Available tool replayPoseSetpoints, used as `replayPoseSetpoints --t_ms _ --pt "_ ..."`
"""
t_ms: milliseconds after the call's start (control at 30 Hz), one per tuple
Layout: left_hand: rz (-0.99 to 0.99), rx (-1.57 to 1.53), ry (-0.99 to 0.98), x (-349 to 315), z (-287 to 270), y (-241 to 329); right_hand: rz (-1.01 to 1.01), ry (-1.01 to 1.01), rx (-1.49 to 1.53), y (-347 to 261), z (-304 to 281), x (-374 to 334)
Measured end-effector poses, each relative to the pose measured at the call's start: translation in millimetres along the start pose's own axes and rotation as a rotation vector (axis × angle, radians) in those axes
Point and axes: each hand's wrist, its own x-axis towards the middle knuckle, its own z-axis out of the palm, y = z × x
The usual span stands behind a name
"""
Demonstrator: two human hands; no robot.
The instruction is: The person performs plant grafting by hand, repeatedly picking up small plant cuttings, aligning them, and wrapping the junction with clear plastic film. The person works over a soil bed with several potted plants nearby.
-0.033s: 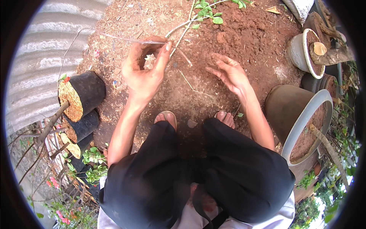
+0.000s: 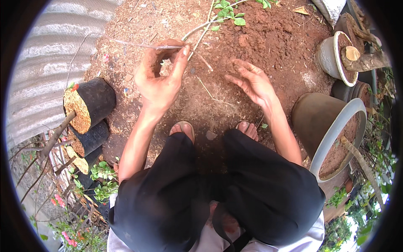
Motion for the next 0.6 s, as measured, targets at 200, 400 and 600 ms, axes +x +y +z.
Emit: replayPoseSetpoints --t_ms 200,400,600 --pt "0.093 -0.082 0.079 -12 15 -5 -0.072 -0.21 0.138 13 7 -10" --pt "0.262 0.005 0.005 -15 14 -9 -0.043 -0.245 0.22 10 11 -10" --pt "0.411 0.082 -0.069 -16 14 -5 -0.082 -0.312 0.255 8 4 -5"
